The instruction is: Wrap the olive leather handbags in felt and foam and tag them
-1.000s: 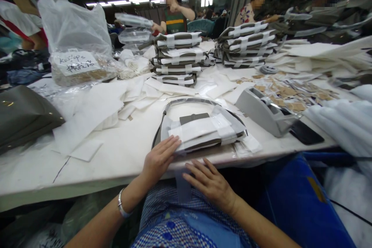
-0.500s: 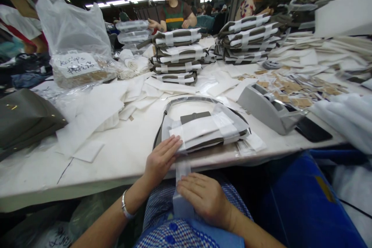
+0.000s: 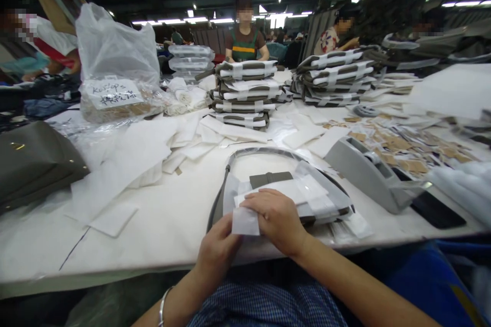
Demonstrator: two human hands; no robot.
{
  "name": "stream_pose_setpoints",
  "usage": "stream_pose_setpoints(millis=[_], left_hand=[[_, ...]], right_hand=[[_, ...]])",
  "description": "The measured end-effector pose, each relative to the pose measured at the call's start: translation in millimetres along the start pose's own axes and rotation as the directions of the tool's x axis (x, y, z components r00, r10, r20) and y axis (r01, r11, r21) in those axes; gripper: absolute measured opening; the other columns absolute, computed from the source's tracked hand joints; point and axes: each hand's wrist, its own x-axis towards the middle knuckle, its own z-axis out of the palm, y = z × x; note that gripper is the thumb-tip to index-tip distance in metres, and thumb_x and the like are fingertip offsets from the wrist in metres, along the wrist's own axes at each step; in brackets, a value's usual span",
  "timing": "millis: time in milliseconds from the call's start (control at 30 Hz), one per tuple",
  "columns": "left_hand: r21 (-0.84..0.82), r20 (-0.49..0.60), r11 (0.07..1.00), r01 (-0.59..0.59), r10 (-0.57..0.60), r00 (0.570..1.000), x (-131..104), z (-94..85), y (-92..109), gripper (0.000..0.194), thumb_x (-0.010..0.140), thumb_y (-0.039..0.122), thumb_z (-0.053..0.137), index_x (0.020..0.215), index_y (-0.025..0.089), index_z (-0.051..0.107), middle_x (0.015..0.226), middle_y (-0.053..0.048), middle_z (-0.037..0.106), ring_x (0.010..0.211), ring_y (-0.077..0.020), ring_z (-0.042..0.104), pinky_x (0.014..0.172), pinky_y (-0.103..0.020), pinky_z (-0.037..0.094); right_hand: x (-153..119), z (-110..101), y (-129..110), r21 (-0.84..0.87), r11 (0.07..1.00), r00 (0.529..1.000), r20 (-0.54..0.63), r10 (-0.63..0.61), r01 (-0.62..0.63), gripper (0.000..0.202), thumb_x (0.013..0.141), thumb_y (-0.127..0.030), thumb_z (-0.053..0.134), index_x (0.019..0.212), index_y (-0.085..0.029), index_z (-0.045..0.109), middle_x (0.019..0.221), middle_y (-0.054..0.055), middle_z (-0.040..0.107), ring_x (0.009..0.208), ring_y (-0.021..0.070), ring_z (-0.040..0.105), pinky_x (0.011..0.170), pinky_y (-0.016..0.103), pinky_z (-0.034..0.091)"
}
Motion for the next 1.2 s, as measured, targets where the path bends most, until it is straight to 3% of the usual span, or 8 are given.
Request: stream_pose_setpoints(millis=[300,467,567,700,900,1067,1133,1200], left_hand=[[0.001,-0.096,1.0,0.026,-0.026,0.995,-6.4,3.9,-6.0,0.028,0.097,0.014,0.045,0.119,0.013,0.061,0.115,-0.014,0.071,0.108,-0.0216,0.068,0.095,-0.033,0.058],[0.075,-0.078,0.996,0.052,-0.046,0.996,-3.2,1.0,-3.9,0.031,0.098,0.013,0.042,0.122,0.017,0.061,0.115,-0.012,0.071,0.105,-0.0194,0.069,0.09,-0.028,0.059],[0.137,-0.036,0.991,0.009,-0.005,0.999,2.2,-1.7,-1.4,0.033,0.097,0.011,0.043,0.122,0.018,0.063,0.133,-0.015,0.062,0.117,-0.0223,0.064,0.093,-0.031,0.058],[0.224,0.078,0.974,-0.04,0.023,0.997,6.0,-0.1,-2.1,0.031,0.094,0.008,0.045,0.119,0.016,0.063,0.142,-0.016,0.055,0.133,-0.0276,0.052,0.101,-0.038,0.054],[0.347,0.161,0.926,-0.145,0.093,0.983,3.8,0.2,-4.1,0.052,0.085,-0.002,0.038,0.134,0.008,0.054,0.137,-0.012,0.061,0.125,-0.0231,0.059,0.101,-0.033,0.054],[0.357,0.152,0.915,-0.188,0.142,0.978,1.4,-1.9,-9.3,0.063,0.082,-0.003,0.034,0.142,0.008,0.048,0.143,-0.008,0.055,0.128,-0.0193,0.056,0.106,-0.03,0.047],[0.357,0.104,0.914,-0.193,0.166,0.981,0.1,0.4,-13.5,0.065,0.083,-0.002,0.034,0.146,0.01,0.044,0.145,-0.006,0.054,0.128,-0.0176,0.056,0.11,-0.03,0.043],[0.359,0.091,0.909,-0.213,0.193,0.977,-0.5,2.2,-16.6,0.067,0.084,0.0,0.035,0.15,0.01,0.039,0.145,-0.006,0.053,0.127,-0.0167,0.057,0.111,-0.029,0.04]], right_hand=[[22.5,13.6,23.4,-0.077,0.974,0.966,0.131,0.223,-0.214,0.01,0.08,-0.024,0.073,0.072,-0.028,0.074,0.114,0.0,0.071,0.102,0.0234,0.066,0.085,0.04,0.055],[41.7,10.8,29.8,-0.152,0.936,0.91,0.229,0.346,-0.317,0.011,0.078,-0.028,0.077,0.08,-0.024,0.068,0.094,0.0,0.071,0.084,0.0192,0.066,0.072,0.031,0.051],[48.6,10.9,35.3,-0.184,0.915,0.88,0.26,0.398,-0.359,0.014,0.08,-0.031,0.077,0.082,-0.024,0.065,0.081,-0.002,0.067,0.074,0.0169,0.064,0.065,0.028,0.045],[52.8,15.4,41.3,-0.211,0.912,0.891,0.225,0.395,-0.351,0.015,0.083,-0.032,0.073,0.084,-0.023,0.062,0.086,-0.002,0.065,0.071,0.0139,0.062,0.059,0.025,0.039],[52.8,13.2,37.8,-0.175,0.929,0.926,0.138,0.352,-0.327,0.024,0.083,-0.021,0.072,0.104,-0.022,0.06,0.1,0.001,0.068,0.068,0.0122,0.063,0.063,0.025,0.045],[26.2,-50.6,61.2,-0.062,0.962,0.963,-0.051,0.264,-0.267,0.025,0.092,-0.024,0.059,0.117,-0.025,0.063,0.114,0.003,0.07,0.085,0.0147,0.069,0.079,0.027,0.053],[6.5,-97.4,83.4,-0.197,0.882,0.903,-0.148,0.404,-0.428,0.024,0.094,-0.031,0.056,0.115,-0.024,0.066,0.115,0.004,0.071,0.091,0.0177,0.069,0.085,0.03,0.054],[-14.4,-146.8,109.6,-0.334,0.71,0.784,-0.242,0.571,-0.62,0.028,0.093,-0.033,0.056,0.116,-0.024,0.067,0.122,0.006,0.069,0.098,0.0214,0.069,0.094,0.036,0.051]])
